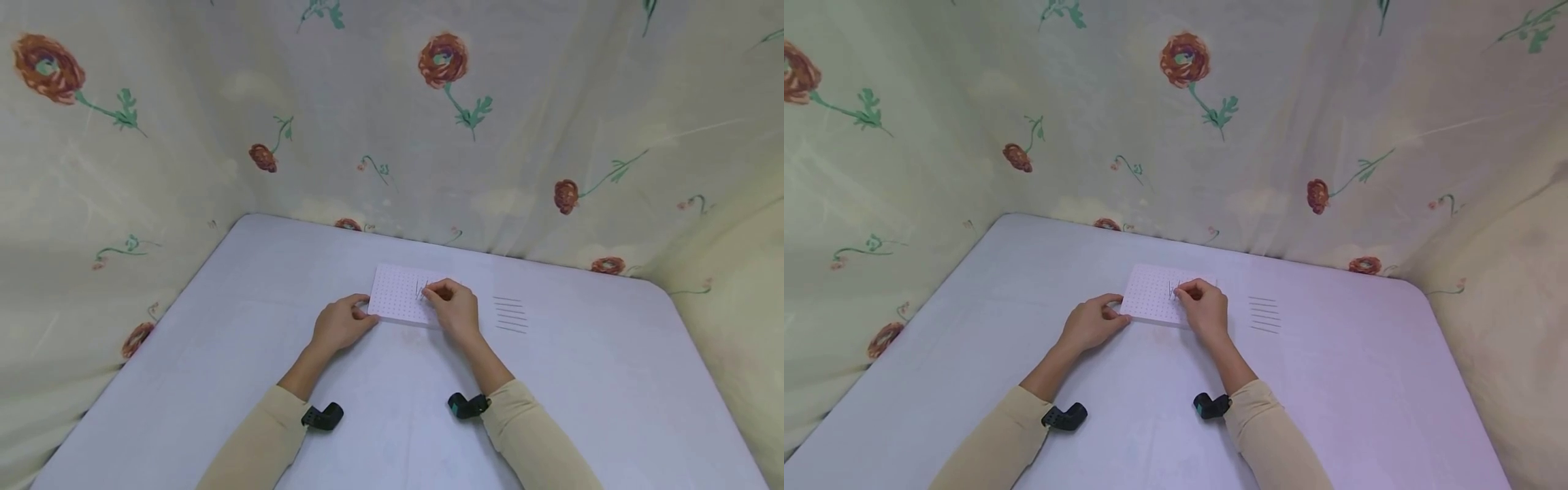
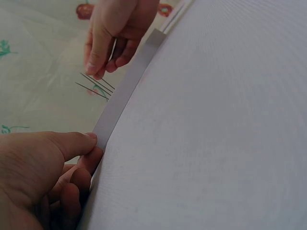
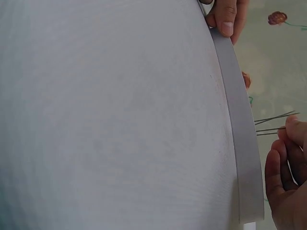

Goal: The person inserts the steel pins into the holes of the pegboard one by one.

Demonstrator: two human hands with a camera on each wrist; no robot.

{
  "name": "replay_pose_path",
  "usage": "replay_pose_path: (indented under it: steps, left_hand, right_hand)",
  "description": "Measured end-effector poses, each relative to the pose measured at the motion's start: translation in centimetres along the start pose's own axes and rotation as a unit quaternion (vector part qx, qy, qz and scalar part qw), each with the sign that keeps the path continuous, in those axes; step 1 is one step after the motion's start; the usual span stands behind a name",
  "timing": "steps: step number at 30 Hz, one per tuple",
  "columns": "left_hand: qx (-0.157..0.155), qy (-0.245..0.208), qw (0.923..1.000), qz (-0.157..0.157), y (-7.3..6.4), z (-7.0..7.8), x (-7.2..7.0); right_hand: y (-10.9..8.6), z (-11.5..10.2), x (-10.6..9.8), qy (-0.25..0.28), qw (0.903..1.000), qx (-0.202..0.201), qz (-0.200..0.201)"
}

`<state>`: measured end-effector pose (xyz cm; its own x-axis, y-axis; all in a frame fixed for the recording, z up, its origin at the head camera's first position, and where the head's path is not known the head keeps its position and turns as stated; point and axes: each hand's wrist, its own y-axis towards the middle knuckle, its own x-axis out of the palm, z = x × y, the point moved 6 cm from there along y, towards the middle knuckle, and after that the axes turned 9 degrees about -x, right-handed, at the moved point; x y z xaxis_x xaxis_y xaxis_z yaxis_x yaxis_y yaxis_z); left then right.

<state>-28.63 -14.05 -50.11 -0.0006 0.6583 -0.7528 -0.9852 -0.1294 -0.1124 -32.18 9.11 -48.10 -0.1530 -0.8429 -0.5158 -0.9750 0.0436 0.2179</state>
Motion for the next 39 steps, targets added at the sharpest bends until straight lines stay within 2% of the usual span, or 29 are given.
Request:
replay_pose_path:
  steps: [6,12,27,39]
  left_hand:
    - [-0.002,-0.001,1.0,0.001,-0.1,0.0,0.0]
    - [-0.006,0.001,1.0,0.001,0.0,0.0,0.0]
    - [-0.001,0.003,1.0,-0.001,-0.1,0.1,0.0]
    - [-0.003,0.0,1.0,0.001,-0.2,0.2,-0.1]
  right_hand:
    - [-0.2,0.1,0.1,-0.027,0.9994,0.001,-0.021]
    - [-0.2,0.1,-0.6,-0.026,0.9992,0.002,-0.029]
    - [0.2,1.5,-4.7,-0.01,0.9973,0.063,-0.037]
    - [0.1,2.3,-8.2,-0.038,0.9974,0.054,-0.028]
